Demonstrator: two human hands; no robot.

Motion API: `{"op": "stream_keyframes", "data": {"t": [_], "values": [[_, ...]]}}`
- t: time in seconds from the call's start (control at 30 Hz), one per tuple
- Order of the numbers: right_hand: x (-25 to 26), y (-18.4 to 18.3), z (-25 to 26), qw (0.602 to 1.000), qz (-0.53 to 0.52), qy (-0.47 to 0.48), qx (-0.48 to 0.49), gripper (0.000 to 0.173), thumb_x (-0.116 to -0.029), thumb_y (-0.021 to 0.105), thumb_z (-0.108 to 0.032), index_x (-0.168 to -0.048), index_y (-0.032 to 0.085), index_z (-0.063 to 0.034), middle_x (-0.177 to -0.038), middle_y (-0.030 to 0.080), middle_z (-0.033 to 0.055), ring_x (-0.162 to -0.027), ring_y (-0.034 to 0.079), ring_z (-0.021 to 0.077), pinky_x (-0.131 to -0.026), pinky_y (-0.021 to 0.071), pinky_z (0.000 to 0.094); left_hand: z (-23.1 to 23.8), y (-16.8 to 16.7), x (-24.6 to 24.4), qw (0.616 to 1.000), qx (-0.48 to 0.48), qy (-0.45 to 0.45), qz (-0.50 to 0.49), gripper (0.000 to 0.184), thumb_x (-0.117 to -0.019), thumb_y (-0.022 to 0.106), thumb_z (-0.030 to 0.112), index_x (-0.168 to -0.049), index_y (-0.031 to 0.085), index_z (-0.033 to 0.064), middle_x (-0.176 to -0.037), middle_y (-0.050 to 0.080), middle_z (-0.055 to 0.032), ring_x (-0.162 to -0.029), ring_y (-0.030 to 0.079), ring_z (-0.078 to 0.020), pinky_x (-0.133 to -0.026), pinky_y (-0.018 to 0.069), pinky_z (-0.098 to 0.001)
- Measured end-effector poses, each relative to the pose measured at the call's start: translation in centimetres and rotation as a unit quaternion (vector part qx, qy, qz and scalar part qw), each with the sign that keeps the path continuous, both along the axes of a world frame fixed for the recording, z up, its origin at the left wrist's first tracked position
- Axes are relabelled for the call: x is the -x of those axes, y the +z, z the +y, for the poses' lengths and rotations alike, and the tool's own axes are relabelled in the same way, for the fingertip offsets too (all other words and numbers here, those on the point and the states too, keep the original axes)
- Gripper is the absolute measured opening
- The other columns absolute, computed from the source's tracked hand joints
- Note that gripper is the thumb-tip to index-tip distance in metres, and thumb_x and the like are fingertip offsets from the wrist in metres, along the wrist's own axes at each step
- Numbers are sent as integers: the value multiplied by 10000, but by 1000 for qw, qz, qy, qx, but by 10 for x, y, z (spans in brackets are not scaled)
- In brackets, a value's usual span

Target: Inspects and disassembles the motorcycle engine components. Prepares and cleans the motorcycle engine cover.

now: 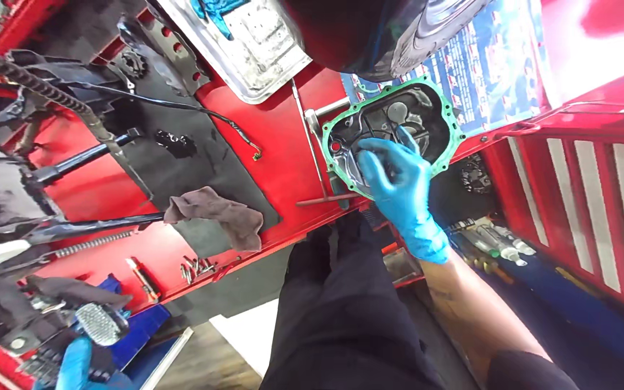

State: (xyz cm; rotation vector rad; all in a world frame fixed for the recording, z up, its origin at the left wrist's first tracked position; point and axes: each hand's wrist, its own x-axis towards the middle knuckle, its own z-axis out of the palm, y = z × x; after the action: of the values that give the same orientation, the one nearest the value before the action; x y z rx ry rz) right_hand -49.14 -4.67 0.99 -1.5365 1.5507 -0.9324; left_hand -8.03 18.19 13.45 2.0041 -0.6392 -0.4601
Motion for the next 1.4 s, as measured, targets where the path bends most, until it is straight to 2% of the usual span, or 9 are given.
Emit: {"op": "stream_keyframes", "data": {"t": [0.17,0.27,0.43,0.7,1.03,1.1,1.17,1.23,1.4], "values": [[88,6,-10,993,-32,-108,31,318,-1087,435,-146,-1132,693,35,-971,748,76,-860,728,132,-792,620,341,9,-4,-12,1000,3,3,-3,307,-994,526,135,-1201,557,-91,-1090,720,-158,-1063,711,-300,-998,549,-485],[144,-16,-27,981,-57,-182,17,434,-1119,324,-256,-1167,673,-2,-929,752,44,-859,732,149,-828,603,363,6,-2,-9,1000,-10,4,4,261,-1012,485,129,-1185,554,-55,-1043,733,-112,-1033,720,-268,-987,557,-454],[176,-51,-30,947,-204,-166,-185,614,-1107,150,-501,-1321,592,-133,-1134,721,7,-1018,698,121,-924,560,332,-4,1,6,1000,-21,6,9,299,-1005,449,128,-1197,561,-72,-1039,737,-99,-1024,723,-253,-996,552,-442],[160,-85,-44,910,-307,-112,-257,660,-1092,134,-557,-1299,637,-183,-1149,700,-38,-1002,661,79,-906,544,316,11,-5,-13,1000,-14,20,-2,244,-1001,507,110,-1226,539,23,-1017,707,58,-959,698,-77,-955,559,-296],[147,-101,-37,871,-393,-134,-262,559,-1085,251,-575,-1232,647,-207,-1080,727,-30,-982,691,94,-854,594,346,5,-4,-7,1000,6,19,9,220,-992,491,98,-1189,556,22,-996,728,32,-937,723,-119,-941,583,-322],[146,-100,-36,871,-394,-127,-264,540,-1083,268,-575,-1228,648,-219,-1065,726,-43,-970,692,84,-849,597,334,7,0,-5,999,10,32,27,293,-1045,397,160,-1260,526,10,-1070,732,-6,-989,722,-146,-961,579,-339],[148,-104,-38,867,-399,-117,-275,565,-1076,263,-593,-1261,638,-212,-1092,727,-28,-993,693,101,-863,596,352,25,9,5,993,7,94,78,531,-1125,179,355,-1470,335,-16,-1269,649,-119,-1110,681,-212,-991,554,-379],[151,-107,-41,863,-397,-121,-288,568,-1070,287,-600,-1261,644,-200,-1089,730,-13,-991,696,115,-860,597,373,52,9,23,978,-24,165,124,636,-1104,138,500,-1447,371,17,-1222,678,-83,-1078,695,-193,-954,566,-365],[152,-109,-42,868,-385,-123,-290,417,-1091,370,-494,-1250,640,-219,-1070,722,-40,-967,689,89,-823,598,334,56,-51,99,951,-139,-61,271,605,-1107,229,473,-1414,508,33,-1248,720,-41,-1145,693,-191,-1040,538,-380]]}}
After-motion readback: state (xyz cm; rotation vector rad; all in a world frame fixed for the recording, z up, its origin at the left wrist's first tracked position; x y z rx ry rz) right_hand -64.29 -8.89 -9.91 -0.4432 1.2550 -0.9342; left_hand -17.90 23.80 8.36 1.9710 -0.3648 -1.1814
